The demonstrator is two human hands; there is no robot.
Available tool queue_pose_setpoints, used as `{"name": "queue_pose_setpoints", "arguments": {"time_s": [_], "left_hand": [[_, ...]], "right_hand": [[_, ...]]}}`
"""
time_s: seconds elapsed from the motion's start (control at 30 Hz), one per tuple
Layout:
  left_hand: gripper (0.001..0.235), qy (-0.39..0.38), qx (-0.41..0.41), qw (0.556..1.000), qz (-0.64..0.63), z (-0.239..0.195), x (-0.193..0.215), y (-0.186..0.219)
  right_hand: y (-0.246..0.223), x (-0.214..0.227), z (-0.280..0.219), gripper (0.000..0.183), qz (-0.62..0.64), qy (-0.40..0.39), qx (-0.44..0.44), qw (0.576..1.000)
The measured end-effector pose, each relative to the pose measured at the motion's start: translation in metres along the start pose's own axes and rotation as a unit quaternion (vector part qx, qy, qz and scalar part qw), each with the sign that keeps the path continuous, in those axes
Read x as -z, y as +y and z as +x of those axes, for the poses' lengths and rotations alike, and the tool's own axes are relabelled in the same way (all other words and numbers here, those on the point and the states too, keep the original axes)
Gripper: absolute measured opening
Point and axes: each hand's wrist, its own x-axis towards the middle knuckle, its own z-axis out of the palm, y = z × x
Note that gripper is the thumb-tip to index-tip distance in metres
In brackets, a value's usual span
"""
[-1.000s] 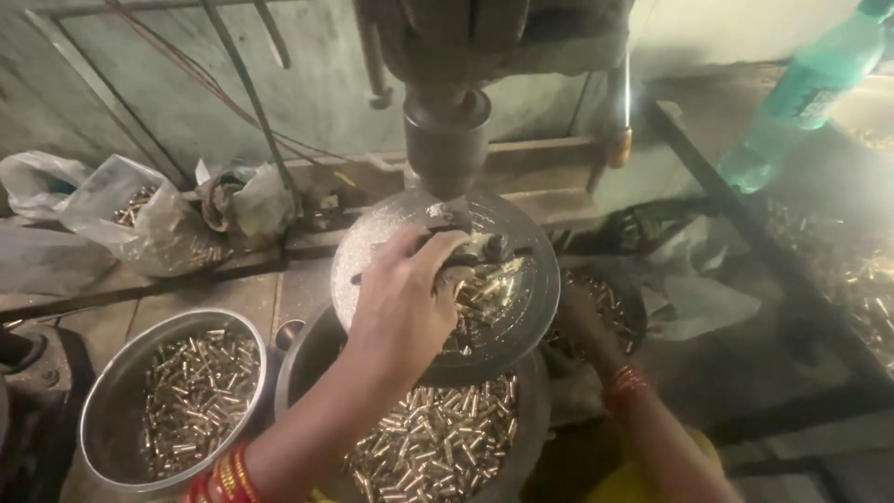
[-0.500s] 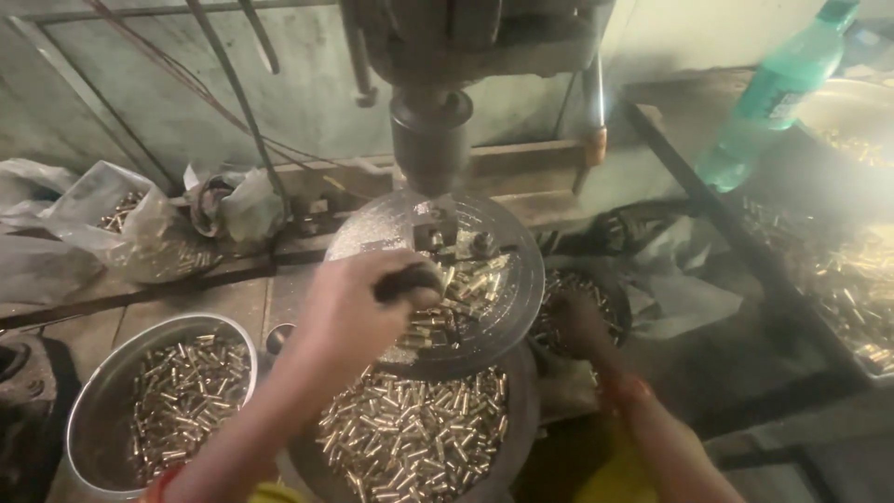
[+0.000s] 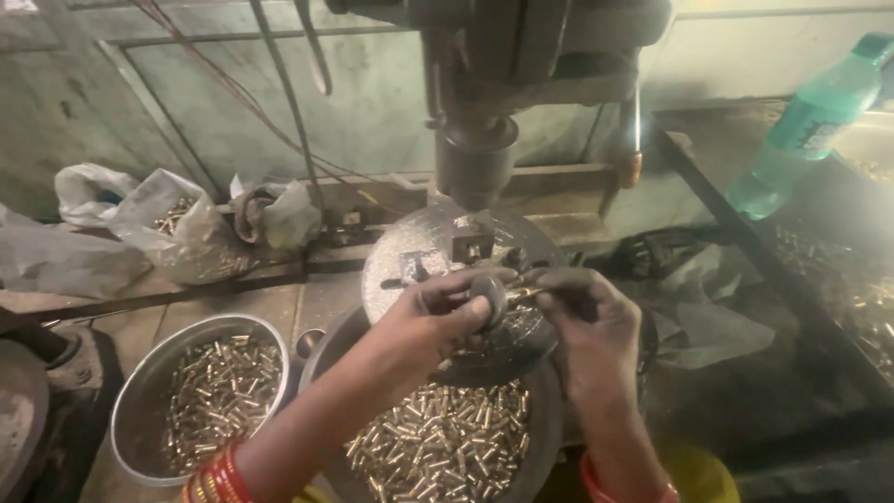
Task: Using a vertical drill press to machine small metal components in a workshop setting.
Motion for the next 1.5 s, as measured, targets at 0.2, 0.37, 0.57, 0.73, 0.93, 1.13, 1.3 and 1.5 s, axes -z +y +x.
{"name": "queue_pose_setpoints", "arguments": {"time_s": [0.2, 0.37, 0.57, 0.73, 0.93, 1.13, 1.3, 1.5], "left_hand": [[0.031, -0.114, -0.037, 0.974, -0.192, 0.021, 0.028, -0.039], [0.022, 0.078, -0.046, 0.996, -0.006, 0.001, 0.029, -0.014], [0.024, 0.225, -0.205, 0.927, 0.219, -0.012, 0.035, 0.007], [0.024, 0.241, -0.171, 0.913, 0.283, -0.022, 0.022, 0.013], [0.022, 0.215, -0.248, 0.865, 0.38, -0.009, 0.012, 0.007], [0.011, 0.205, -0.369, 0.795, 0.436, 0.012, 0.008, -0.001], [0.016, 0.217, -0.312, 0.743, 0.551, 0.021, -0.005, 0.006], [0.078, 0.242, -0.284, 0.799, 0.471, 0.024, 0.011, 0.019]], "right_hand": [[0.011, -0.023, -0.012, 0.019, -0.004, -0.015, 0.231, 0.973], [-0.008, -0.039, -0.016, 0.026, -0.062, -0.024, 0.233, 0.97], [-0.044, -0.064, 0.005, 0.019, -0.319, -0.071, 0.055, 0.944], [-0.015, -0.06, 0.005, 0.024, -0.387, -0.073, 0.164, 0.905], [-0.003, -0.043, -0.006, 0.027, -0.353, -0.015, 0.331, 0.875], [-0.001, -0.032, -0.016, 0.035, -0.284, -0.023, 0.292, 0.913], [0.001, -0.028, -0.017, 0.038, -0.256, -0.004, 0.36, 0.897], [-0.01, -0.009, 0.023, 0.033, -0.198, 0.131, 0.32, 0.917]]}}
